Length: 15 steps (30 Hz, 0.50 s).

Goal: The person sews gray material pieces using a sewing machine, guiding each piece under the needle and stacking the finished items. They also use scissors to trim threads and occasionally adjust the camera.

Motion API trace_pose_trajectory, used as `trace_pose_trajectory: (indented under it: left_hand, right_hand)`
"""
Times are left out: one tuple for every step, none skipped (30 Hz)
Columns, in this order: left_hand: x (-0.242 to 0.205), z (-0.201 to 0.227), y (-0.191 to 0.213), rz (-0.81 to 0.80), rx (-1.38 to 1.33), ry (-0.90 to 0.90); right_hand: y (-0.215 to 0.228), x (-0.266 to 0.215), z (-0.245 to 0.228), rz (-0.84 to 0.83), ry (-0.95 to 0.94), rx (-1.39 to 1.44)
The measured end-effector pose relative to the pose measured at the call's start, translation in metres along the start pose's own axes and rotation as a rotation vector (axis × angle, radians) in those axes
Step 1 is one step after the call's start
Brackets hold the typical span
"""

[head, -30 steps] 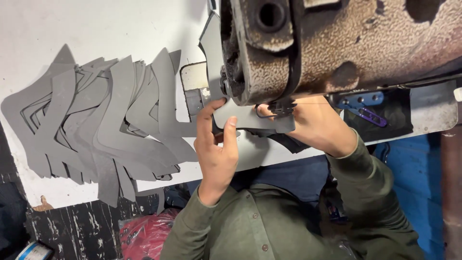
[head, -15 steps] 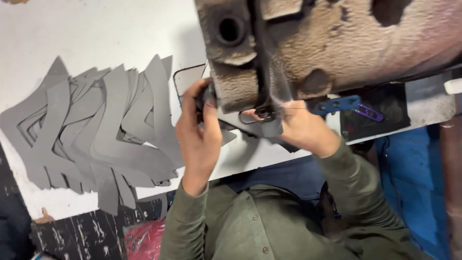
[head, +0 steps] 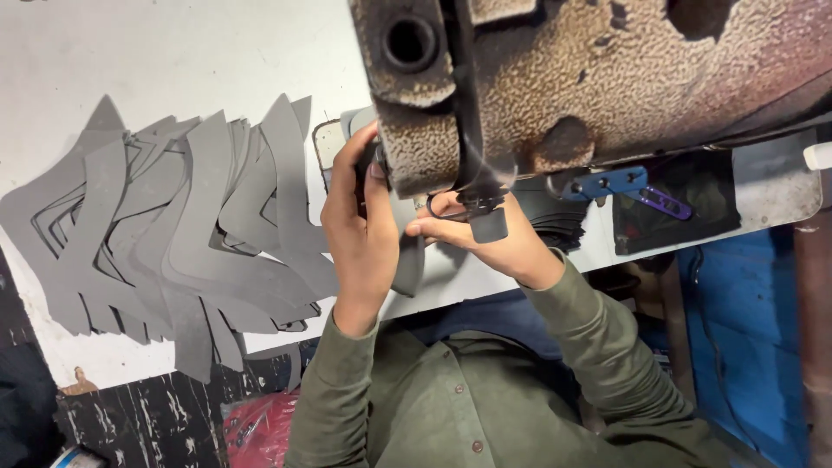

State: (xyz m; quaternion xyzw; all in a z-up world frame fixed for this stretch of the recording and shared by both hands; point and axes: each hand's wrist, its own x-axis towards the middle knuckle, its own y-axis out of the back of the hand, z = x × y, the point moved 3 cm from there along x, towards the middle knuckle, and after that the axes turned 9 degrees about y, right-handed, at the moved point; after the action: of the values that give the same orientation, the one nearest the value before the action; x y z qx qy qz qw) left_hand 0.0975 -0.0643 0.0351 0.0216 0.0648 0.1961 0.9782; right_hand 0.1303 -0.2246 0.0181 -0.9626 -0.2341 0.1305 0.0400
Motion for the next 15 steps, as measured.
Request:
trace_pose_trajectory:
  left_hand:
    - [0.001,0.002,0.001,-0.032,-0.005,-0.002]
    - [0.0,0.004,0.003,-0.034,-0.003,-0.001]
    - [-0.002,0.005,0.003,-0.06,0.023,0.01]
    - [-0.003,0.007,0.005,-0.084,0.05,0.018]
    - [-0.006,0.007,0.008,-0.084,0.051,0.016]
    - [-0.01,0.006,0.01,-0.102,0.072,0.015]
    - [-0.014,0.006,0.012,-0.121,0.094,0.014]
    - [-0.017,0.004,0.014,-0.123,0.096,0.02]
    - [-0.021,0.002,0.015,-0.125,0.136,0.017]
    - [-0.022,0.0,0.016,-0.124,0.172,0.007]
    - [-0.022,0.002,0.016,-0.122,0.169,0.006]
    - [-0.023,0.001,0.017,-0.12,0.143,0.09]
    - [-0.025,0.0,0.018,-0.118,0.117,0.174]
    - [-0.025,-0.005,0.02,-0.115,0.117,0.173]
    - [-0.026,-0.007,0.021,-0.114,0.124,0.08]
  right_hand:
    - [-0.003,0.001,0.001,0.011,-0.044,0.086]
    - [-0.003,0.0,0.003,0.013,-0.046,0.088]
    - [-0.004,0.0,0.004,-0.005,-0.036,0.013]
    - [-0.005,0.002,0.005,-0.026,-0.023,-0.062]
    - [-0.005,0.001,0.005,-0.027,-0.021,-0.061]
    - [-0.005,0.001,0.006,-0.024,-0.021,-0.041]
    - [-0.004,0.001,0.006,-0.021,-0.021,-0.022]
    - [-0.005,0.0,0.005,-0.02,-0.026,-0.018]
    - [-0.006,-0.001,0.004,-0.002,-0.079,0.019]
    - [-0.005,0.0,0.002,0.014,-0.126,0.05]
    - [-0.004,0.0,0.002,0.013,-0.126,0.047]
    - [-0.005,-0.001,0.001,-0.007,-0.114,0.049]
    - [-0.006,-0.002,0.001,-0.026,-0.101,0.051]
    - [-0.007,-0.002,0.002,-0.03,-0.099,0.05]
    - [-0.007,-0.002,0.002,-0.026,-0.083,0.061]
